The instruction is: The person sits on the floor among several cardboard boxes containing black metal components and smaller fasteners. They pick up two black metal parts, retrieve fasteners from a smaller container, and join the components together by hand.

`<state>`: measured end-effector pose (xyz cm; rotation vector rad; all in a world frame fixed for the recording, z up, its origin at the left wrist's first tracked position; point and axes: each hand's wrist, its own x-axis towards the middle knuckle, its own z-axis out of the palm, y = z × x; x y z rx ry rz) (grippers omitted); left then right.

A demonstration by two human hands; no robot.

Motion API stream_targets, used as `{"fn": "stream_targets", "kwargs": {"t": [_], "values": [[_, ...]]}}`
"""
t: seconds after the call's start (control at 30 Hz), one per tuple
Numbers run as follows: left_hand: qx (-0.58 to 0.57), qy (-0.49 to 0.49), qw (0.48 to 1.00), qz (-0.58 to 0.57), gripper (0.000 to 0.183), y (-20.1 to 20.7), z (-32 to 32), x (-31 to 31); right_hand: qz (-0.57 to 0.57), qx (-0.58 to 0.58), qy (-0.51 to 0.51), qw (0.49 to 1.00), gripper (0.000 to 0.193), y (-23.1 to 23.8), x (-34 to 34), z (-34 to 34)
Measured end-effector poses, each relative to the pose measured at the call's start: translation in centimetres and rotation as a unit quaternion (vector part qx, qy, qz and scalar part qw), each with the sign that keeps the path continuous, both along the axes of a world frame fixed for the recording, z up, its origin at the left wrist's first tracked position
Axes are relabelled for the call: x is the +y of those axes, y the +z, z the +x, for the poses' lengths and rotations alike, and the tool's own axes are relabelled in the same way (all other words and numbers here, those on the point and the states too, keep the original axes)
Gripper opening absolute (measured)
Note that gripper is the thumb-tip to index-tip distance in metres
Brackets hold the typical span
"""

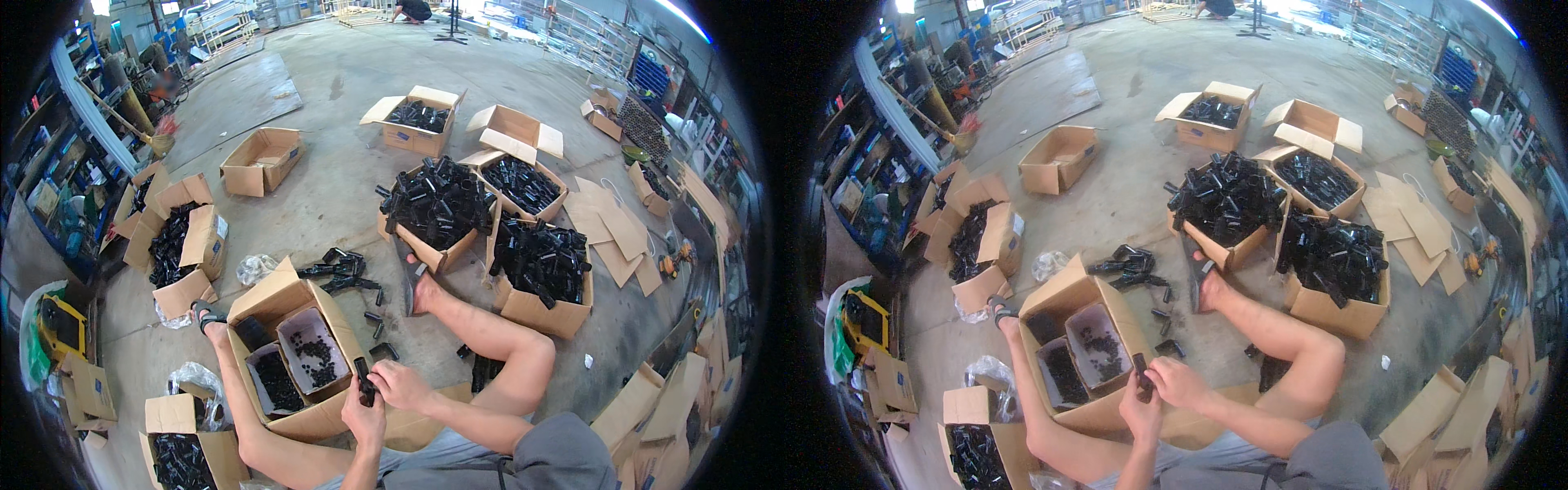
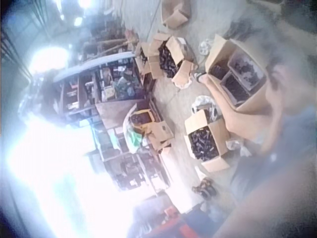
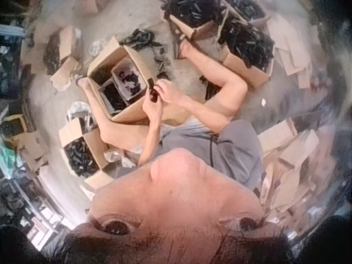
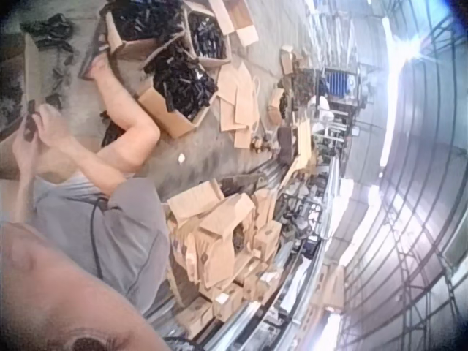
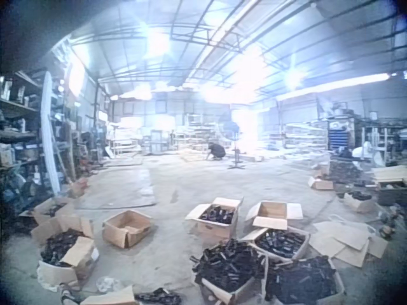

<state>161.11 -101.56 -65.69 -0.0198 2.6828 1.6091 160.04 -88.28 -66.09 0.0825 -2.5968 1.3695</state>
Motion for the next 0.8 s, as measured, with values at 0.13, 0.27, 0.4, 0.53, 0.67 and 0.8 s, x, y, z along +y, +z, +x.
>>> {"fn": "stream_targets", "kwargs": {"t": [0.13, 0.27, 0.4, 0.53, 0.67, 0.8], "values": [[0.001, -0.006, 1.0, -0.004, 0.053, 0.7, 0.0, 0.0, 0.016, -0.033, -0.018, 0.999, 0.025, 0.0, 0.1, -0.1], [0.001, -0.006, 1.0, 0.011, 0.053, 0.6, 0.0, 0.0, -0.001, 0.007, -0.037, 0.999, 0.025, 0.7, -0.2, 0.1], [0.01, -0.026, 1.0, 0.003, 0.054, -0.4, 0.1, 0.4, 0.032, -0.056, -0.042, 0.997, 0.028, 0.3, 0.4, 0.3], [-0.026, -0.013, 0.999, 0.022, 0.054, 0.4, 0.0, 1.3, -0.021, 0.002, -0.07, 0.997, 0.031, 1.1, 0.8, 0.4], [-0.018, 0.02, 0.997, 0.068, 0.054, -0.4, -0.3, 0.3, 0.034, -0.016, -0.05, 0.998, 0.029, -0.1, 0.1, -0.4], [-0.035, -0.017, 0.999, -0.03, 0.059, 0.1, 1.1, -0.6, -0.068, -0.07, -0.034, 0.995, 0.031, -1.1, -0.9, 0.7]]}}
